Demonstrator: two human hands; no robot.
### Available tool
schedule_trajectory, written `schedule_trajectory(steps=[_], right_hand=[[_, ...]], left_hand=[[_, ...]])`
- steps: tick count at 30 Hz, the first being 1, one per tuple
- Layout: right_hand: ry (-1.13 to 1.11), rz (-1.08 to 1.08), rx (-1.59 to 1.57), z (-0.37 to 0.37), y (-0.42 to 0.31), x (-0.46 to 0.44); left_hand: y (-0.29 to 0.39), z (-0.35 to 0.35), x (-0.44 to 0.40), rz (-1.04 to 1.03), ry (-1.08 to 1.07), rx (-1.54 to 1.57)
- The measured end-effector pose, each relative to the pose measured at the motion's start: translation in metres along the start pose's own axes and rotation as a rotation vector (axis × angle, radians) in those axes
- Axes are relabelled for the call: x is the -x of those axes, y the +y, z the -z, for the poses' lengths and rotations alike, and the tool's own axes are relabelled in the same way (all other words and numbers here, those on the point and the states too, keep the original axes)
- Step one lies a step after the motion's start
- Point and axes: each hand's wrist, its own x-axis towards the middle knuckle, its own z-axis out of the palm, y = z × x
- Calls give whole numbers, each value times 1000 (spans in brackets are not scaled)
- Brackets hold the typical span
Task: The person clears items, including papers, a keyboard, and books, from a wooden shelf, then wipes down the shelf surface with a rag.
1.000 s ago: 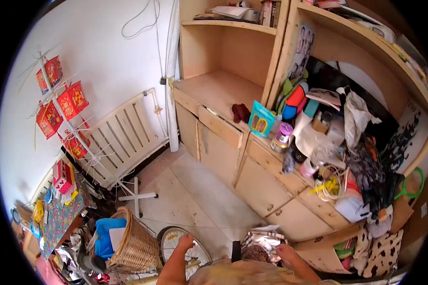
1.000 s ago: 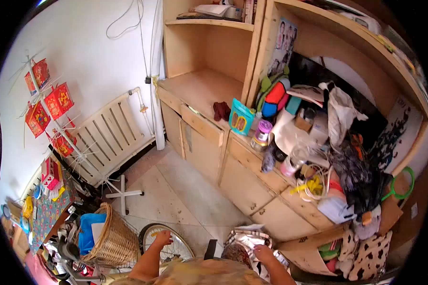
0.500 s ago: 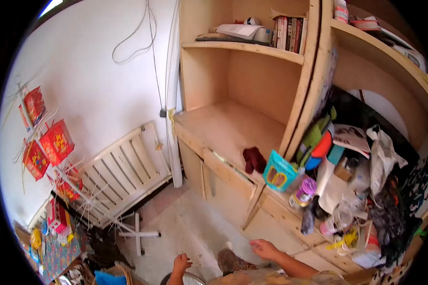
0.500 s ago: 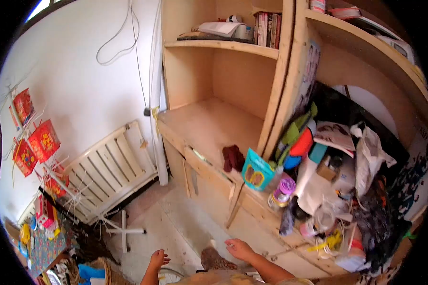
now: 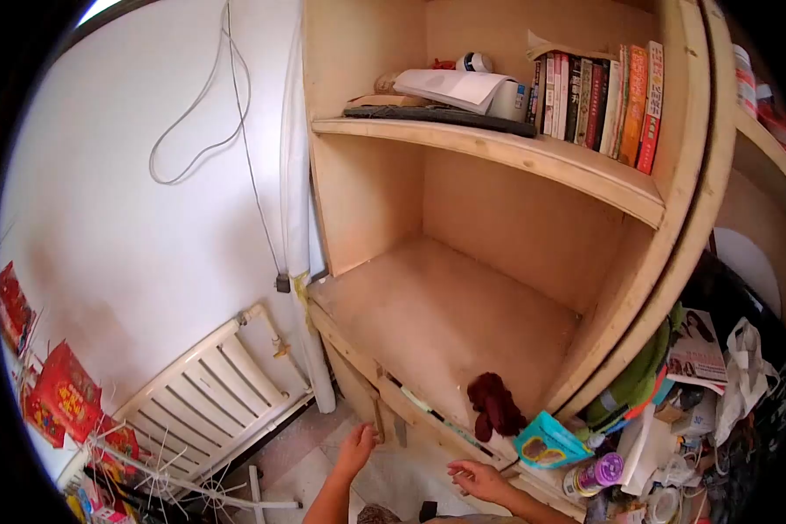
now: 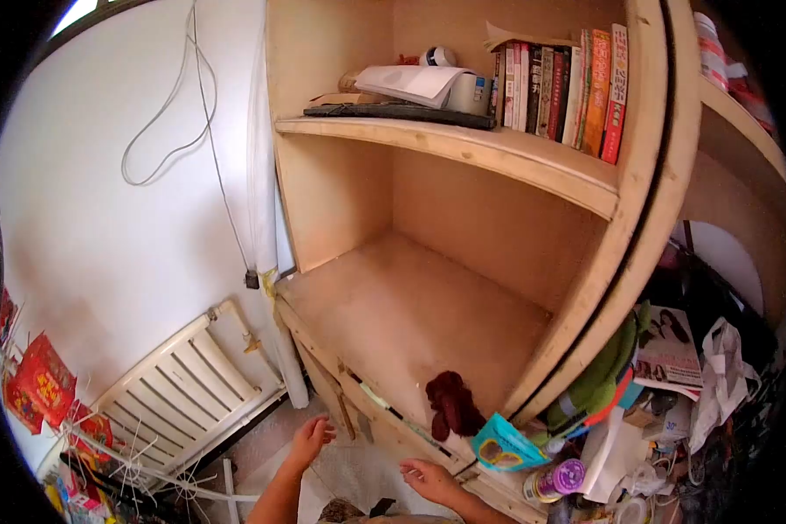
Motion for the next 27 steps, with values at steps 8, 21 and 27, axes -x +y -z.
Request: schedule_trajectory(steps=[8,21,27], right_hand=[[128,44,-223,39,-90,-53],[1224,383,744,151,-424,-180],[1107,72,847,247,-473,-262]], left_hand=[[110,16,-140,-326,-200,78],[350,83,-326,-1358,34,-253],[406,55,-358,-1578,124,-295]])
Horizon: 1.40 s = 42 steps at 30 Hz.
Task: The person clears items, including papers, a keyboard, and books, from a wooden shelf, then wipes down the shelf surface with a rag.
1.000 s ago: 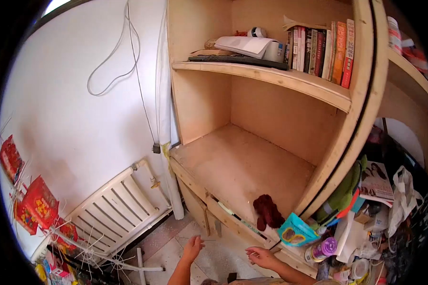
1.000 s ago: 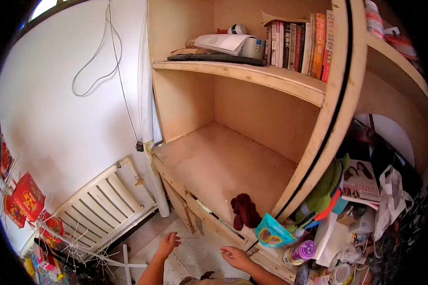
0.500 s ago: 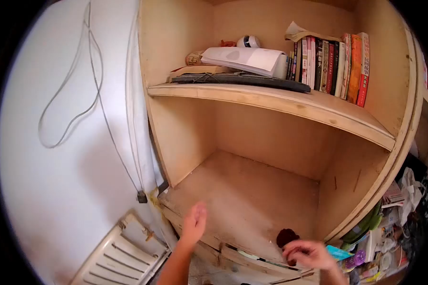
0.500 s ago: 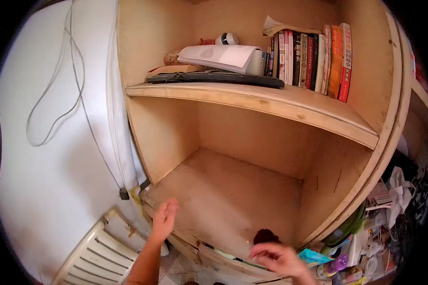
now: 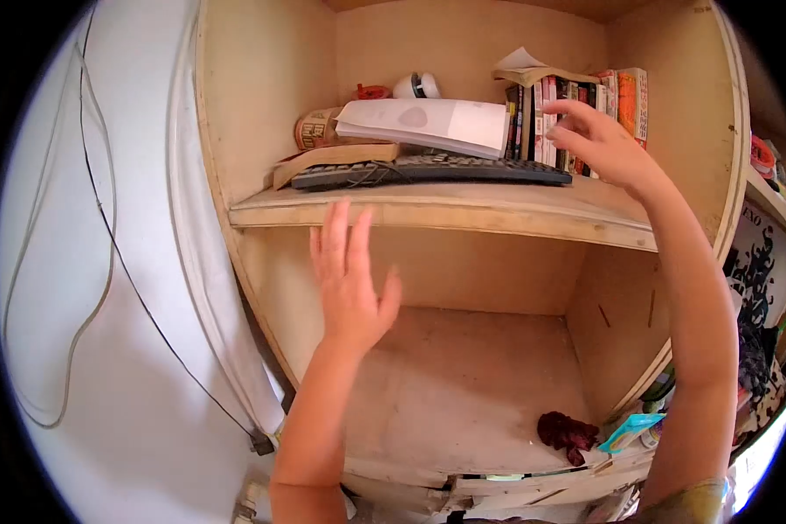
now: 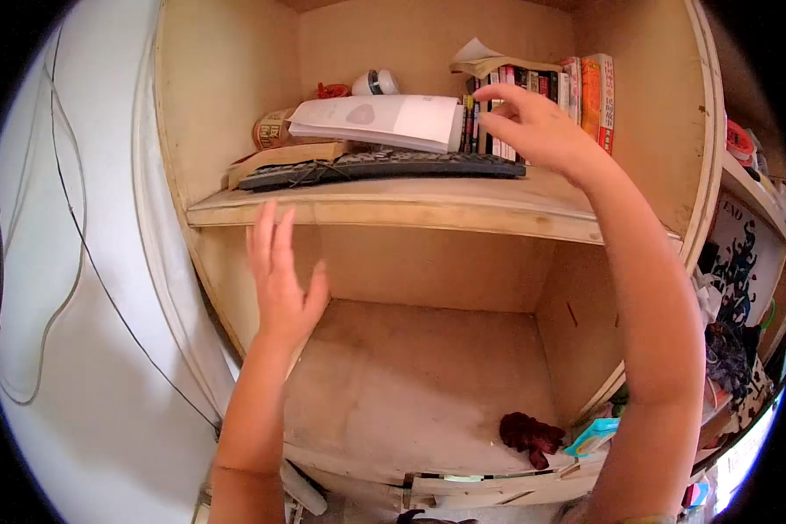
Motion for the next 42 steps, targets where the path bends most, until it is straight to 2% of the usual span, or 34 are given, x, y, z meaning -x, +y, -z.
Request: schedule_trajectory(steps=[4,7,8,12,16,19,22,23,24,26,30,32,34,37,42], right_hand=[[-49,-119,114,-22,14,-57],[-147,-241,223,-34,36,-90],[-110,-199,305,-37,50,-100],[-217,-505,70,-48,46,-110],[-196,-539,-16,-66,58,-120],[-79,-639,-292,-75,43,-121],[-96,-686,-431,-74,75,-139],[8,-727,-479,-77,78,-143],[7,-728,-480,-79,83,-147],[61,-694,-821,-80,85,-151],[28,-628,-872,-88,70,-144],[-20,-588,-711,-95,60,-144],[15,-567,-781,-99,56,-145],[110,-391,-1017,-95,48,-151],[362,-287,-1071,-79,14,-155]], left_hand=[[-5,-14,-11,-2,-116,-95],[-15,-27,-12,-7,-112,-133],[-17,-30,-11,-9,-117,-155],[-19,-34,-10,13,-93,-142],[-22,-38,-8,-2,-48,-109],[-24,-37,-9,0,-58,-101],[-24,-38,-8,6,-80,-93],[-24,-38,-8,10,-81,-89],[-25,-38,-9,11,-82,-89],[-25,-39,-9,-1,-67,-77],[-24,-40,-9,9,-85,-62],[-23,-40,-9,15,-65,-59],[-24,-40,-8,10,-65,-64],[-25,-41,-8,7,-62,-73],[-26,-41,-9,4,-82,-82]])
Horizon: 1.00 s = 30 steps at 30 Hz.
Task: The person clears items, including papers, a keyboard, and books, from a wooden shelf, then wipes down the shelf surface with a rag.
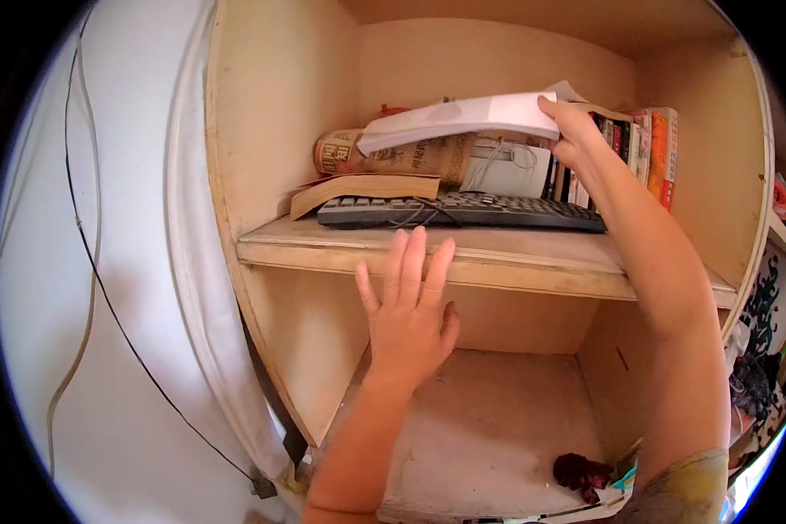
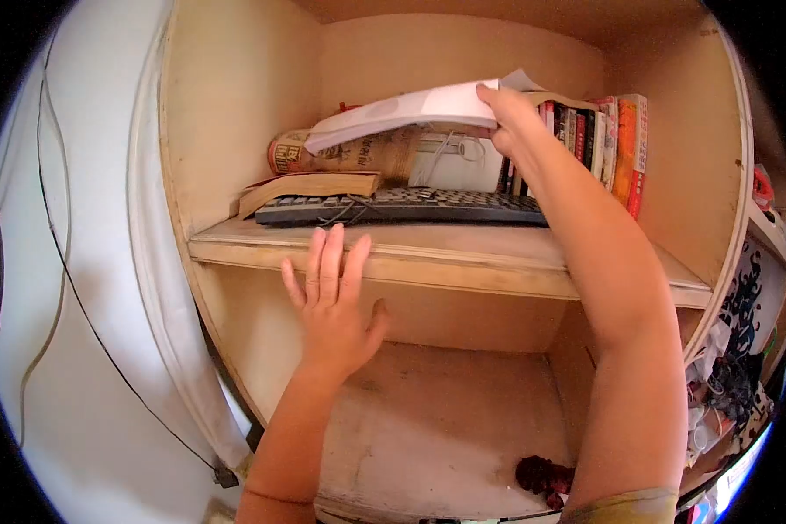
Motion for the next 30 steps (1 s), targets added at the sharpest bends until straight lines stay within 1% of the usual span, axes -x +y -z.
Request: schedule_trajectory(steps=[2,4,5,8,10,12,14,15,16,17,18,20,22,24,26,28,29,30], right_hand=[[47,141,-81,-2,-7,-8],[102,148,-71,1,-21,-14],[130,183,-73,0,-31,-6],[156,256,-222,10,-58,5],[207,349,-218,21,-74,16],[234,437,-192,41,-93,26],[125,470,-170,98,-118,17],[210,478,-173,104,-128,41],[207,571,-124,90,-131,78],[253,606,-173,106,-138,90],[242,589,-185,122,-150,107],[363,604,-156,153,-167,138],[291,638,-93,193,-185,169],[370,699,-57,215,-197,202],[384,682,-86,239,-213,233],[359,704,-38,260,-220,262],[365,676,-66,260,-221,278],[369,648,-96,259,-223,292]], left_hand=[[0,0,0,-1,11,-21],[0,0,0,-4,4,-24],[0,-1,0,-9,6,-36],[0,0,0,-14,-1,-34],[1,0,-1,-15,-12,-23],[0,-1,-1,-7,-7,-41],[1,1,-1,-10,-19,-38],[1,2,-2,-3,-25,-44],[1,2,-1,-15,-25,-34],[2,3,0,-7,-27,-41],[2,3,-1,3,-27,-48],[3,4,-2,1,-29,-56],[5,7,-1,0,-44,-55],[8,11,-3,23,-62,-97],[12,15,-4,-6,-45,-56],[18,21,-2,41,65,94],[26,25,-2,25,59,125],[36,30,-3,19,192,157]])
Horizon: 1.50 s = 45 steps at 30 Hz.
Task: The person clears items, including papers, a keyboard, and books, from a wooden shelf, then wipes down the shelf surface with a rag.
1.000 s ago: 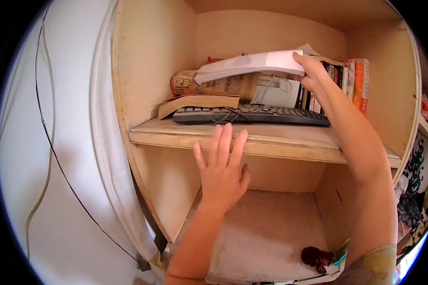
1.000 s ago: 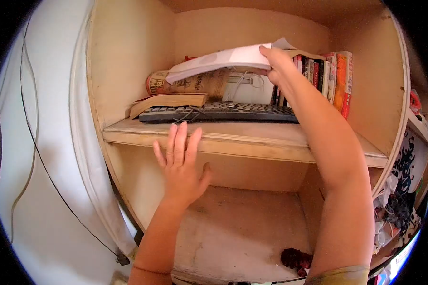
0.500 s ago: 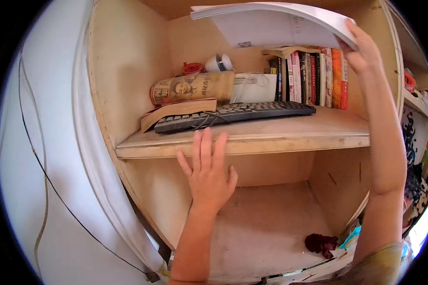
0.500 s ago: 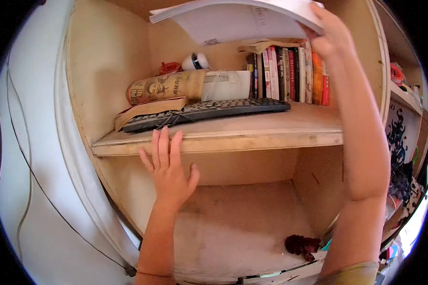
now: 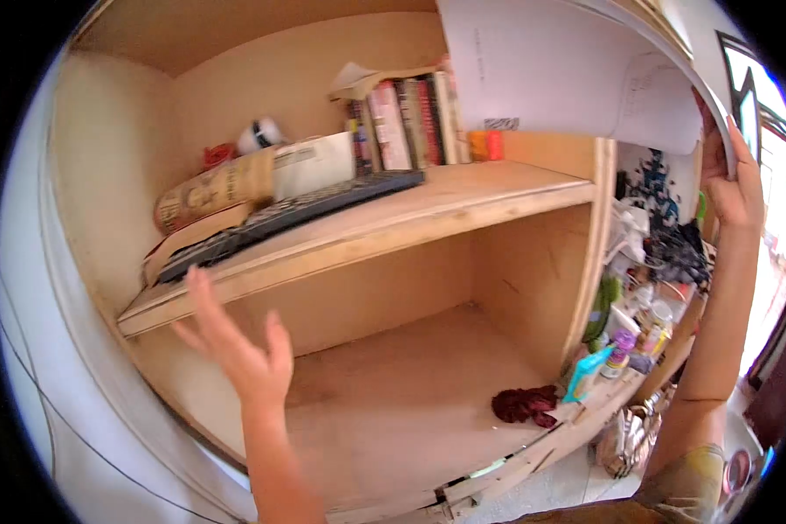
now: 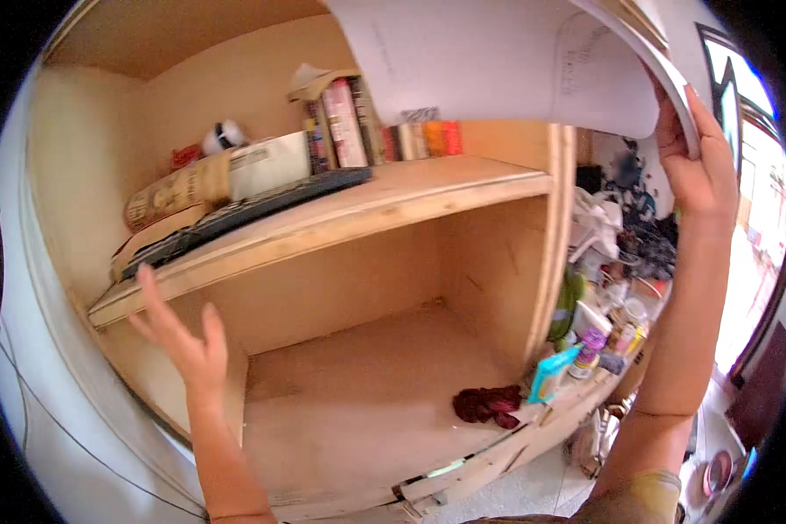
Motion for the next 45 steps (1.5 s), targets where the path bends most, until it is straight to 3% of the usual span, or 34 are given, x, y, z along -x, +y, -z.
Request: schedule_trajectory(steps=[1,2,5,7,8,9,11,12,14,15,16,19,21,25,28,33,41,45], right_hand=[[7,-27,2,13,-10,0],[24,-38,-7,16,-17,8],[4,-66,15,46,-43,29],[22,-100,45,69,-52,45],[31,-110,90,87,-55,52],[82,-186,111,107,-58,58],[177,-309,189,125,-56,83],[98,-409,127,149,-56,92],[121,-532,89,176,-51,117],[152,-526,117,189,-50,130],[58,-595,118,210,-52,139],[10,-675,138,235,-66,164],[-6,-738,180,253,-75,173],[-58,-888,323,279,-86,185],[-87,-964,425,279,-92,188],[-122,-1065,593,284,-90,184],[-183,-1127,696,309,-69,189],[-174,-1141,685,303,-60,192]], left_hand=[[12,1,1,-9,134,32],[25,-1,7,-15,130,54],[80,-10,19,-114,12,409],[126,-29,37,85,-234,808],[151,-41,51,339,-435,1162],[169,-53,60,431,-706,1399],[199,-80,88,806,-1296,1969],[211,-92,108,875,-1500,2153],[248,-78,134,1392,-1388,2241],[258,-73,145,1495,-1441,2380],[262,-86,175,1460,-1491,2209],[281,-73,202,1581,-1473,2141],[281,-75,212,1375,-1563,2107],[277,-86,226,1272,-1777,1925],[282,-89,217,1161,-1793,1764],[286,-92,215,1019,-1883,1823],[285,-86,223,856,-1789,1663],[281,-86,224,1021,-1830,1799]])
